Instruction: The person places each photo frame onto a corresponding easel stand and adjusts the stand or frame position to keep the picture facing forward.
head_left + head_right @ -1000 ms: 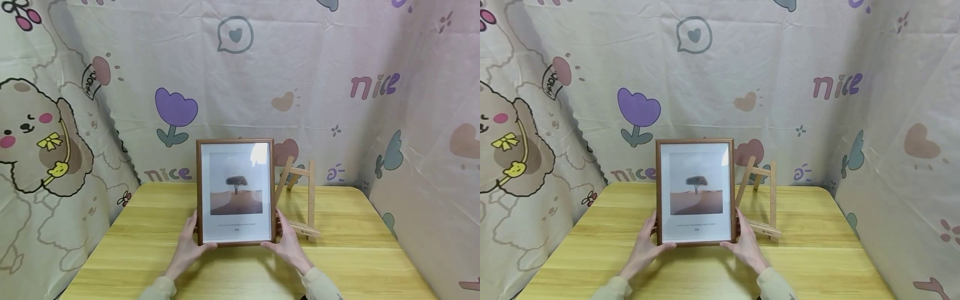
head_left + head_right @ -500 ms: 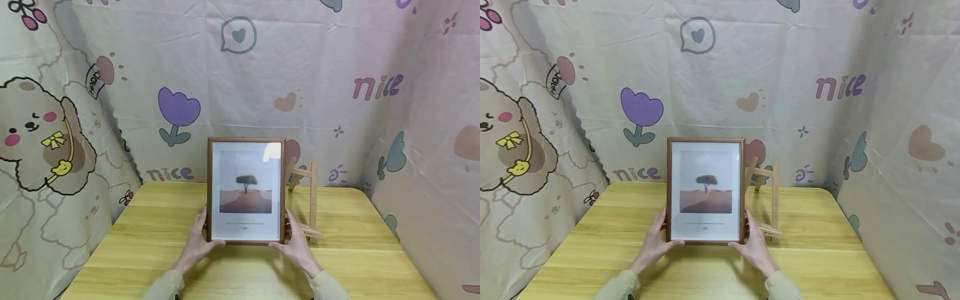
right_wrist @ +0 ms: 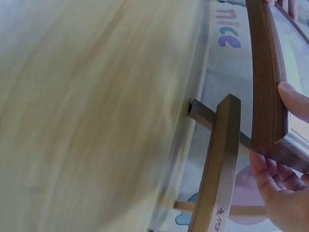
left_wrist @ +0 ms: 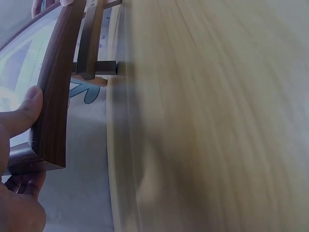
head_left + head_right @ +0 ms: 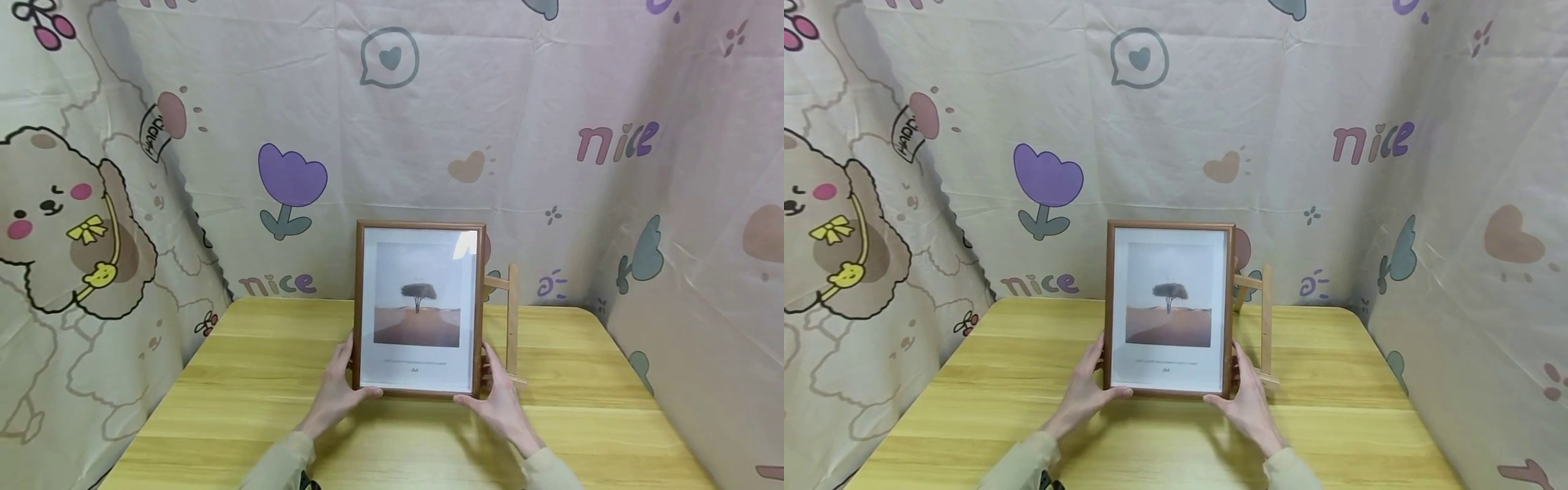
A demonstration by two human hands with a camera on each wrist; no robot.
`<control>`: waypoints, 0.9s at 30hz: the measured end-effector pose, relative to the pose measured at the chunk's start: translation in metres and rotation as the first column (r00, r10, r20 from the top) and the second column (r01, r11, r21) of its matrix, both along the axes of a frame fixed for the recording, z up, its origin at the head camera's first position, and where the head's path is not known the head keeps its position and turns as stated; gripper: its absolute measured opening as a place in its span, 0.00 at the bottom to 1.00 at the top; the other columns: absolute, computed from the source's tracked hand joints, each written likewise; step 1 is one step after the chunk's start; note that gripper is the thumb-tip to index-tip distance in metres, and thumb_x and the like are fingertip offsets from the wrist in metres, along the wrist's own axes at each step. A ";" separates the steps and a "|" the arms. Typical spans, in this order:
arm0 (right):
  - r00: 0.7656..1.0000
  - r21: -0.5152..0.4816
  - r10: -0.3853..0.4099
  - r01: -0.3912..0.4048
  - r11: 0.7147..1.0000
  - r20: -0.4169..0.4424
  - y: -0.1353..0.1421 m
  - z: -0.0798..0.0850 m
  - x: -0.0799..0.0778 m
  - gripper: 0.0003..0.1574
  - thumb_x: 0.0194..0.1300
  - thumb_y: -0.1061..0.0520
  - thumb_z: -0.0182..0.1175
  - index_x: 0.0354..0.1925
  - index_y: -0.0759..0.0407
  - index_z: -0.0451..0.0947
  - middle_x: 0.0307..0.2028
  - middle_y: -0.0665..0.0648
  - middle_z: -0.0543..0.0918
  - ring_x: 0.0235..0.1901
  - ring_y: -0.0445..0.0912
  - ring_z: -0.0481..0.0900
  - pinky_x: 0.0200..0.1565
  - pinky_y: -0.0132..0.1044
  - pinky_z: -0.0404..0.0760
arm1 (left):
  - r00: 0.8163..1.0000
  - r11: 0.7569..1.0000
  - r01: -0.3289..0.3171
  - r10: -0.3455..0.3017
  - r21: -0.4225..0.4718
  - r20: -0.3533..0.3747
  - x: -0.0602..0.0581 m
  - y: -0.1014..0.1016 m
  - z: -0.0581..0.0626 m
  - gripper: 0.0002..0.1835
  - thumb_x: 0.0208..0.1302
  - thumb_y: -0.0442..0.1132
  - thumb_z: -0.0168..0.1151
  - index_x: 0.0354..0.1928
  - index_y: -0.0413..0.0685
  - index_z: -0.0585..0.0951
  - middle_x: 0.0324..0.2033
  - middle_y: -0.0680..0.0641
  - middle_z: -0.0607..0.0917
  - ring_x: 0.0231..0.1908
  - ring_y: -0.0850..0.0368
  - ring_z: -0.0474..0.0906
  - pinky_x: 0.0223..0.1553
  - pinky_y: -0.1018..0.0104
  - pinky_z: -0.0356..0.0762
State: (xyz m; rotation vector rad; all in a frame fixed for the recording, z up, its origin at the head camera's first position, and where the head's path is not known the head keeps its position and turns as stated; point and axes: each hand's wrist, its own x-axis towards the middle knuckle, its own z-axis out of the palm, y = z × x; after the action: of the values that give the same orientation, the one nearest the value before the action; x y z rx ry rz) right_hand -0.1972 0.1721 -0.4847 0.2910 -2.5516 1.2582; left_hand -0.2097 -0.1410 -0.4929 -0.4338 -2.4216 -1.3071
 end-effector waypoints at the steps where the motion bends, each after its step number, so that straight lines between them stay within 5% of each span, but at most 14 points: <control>1: 1.000 -0.008 0.000 0.000 1.000 0.001 0.001 0.000 0.000 0.78 0.40 0.57 0.83 0.79 0.60 0.46 0.67 0.72 0.70 0.58 0.63 0.77 0.61 0.58 0.78 | 1.000 1.000 0.007 -0.007 0.001 -0.001 -0.001 0.001 0.000 0.68 0.39 0.45 0.85 0.79 0.42 0.52 0.65 0.38 0.73 0.62 0.41 0.74 0.64 0.41 0.74; 6: 1.000 -0.019 -0.008 0.008 1.000 -0.006 0.007 0.001 0.001 0.77 0.39 0.59 0.83 0.79 0.63 0.47 0.61 0.71 0.74 0.52 0.57 0.79 0.53 0.43 0.85 | 0.999 0.999 0.032 -0.032 0.007 -0.007 -0.005 0.007 0.003 0.67 0.40 0.44 0.85 0.80 0.42 0.51 0.66 0.37 0.72 0.63 0.40 0.73 0.65 0.40 0.73; 20: 0.998 -0.065 -0.016 0.012 0.998 -0.057 0.026 0.005 0.000 0.77 0.38 0.63 0.83 0.78 0.66 0.47 0.51 0.67 0.79 0.46 0.53 0.79 0.47 0.34 0.86 | 0.997 0.997 0.077 -0.077 -0.008 -0.021 -0.017 0.026 0.011 0.68 0.39 0.44 0.85 0.80 0.41 0.51 0.63 0.39 0.74 0.53 0.51 0.76 0.58 0.51 0.80; 27: 0.996 -0.052 -0.045 0.041 0.998 -0.074 0.035 0.007 0.000 0.77 0.38 0.62 0.84 0.77 0.67 0.48 0.50 0.67 0.79 0.45 0.46 0.78 0.46 0.35 0.86 | 0.996 0.996 0.089 -0.090 -0.017 -0.022 -0.025 0.035 0.013 0.68 0.39 0.42 0.85 0.80 0.41 0.50 0.63 0.39 0.73 0.57 0.48 0.76 0.64 0.47 0.76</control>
State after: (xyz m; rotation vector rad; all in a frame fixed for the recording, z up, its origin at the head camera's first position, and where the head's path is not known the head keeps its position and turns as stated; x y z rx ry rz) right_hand -0.1970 0.2068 -0.4775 0.2660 -2.4462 1.2686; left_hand -0.2345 -0.1064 -0.4804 -0.5645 -2.4202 -1.3129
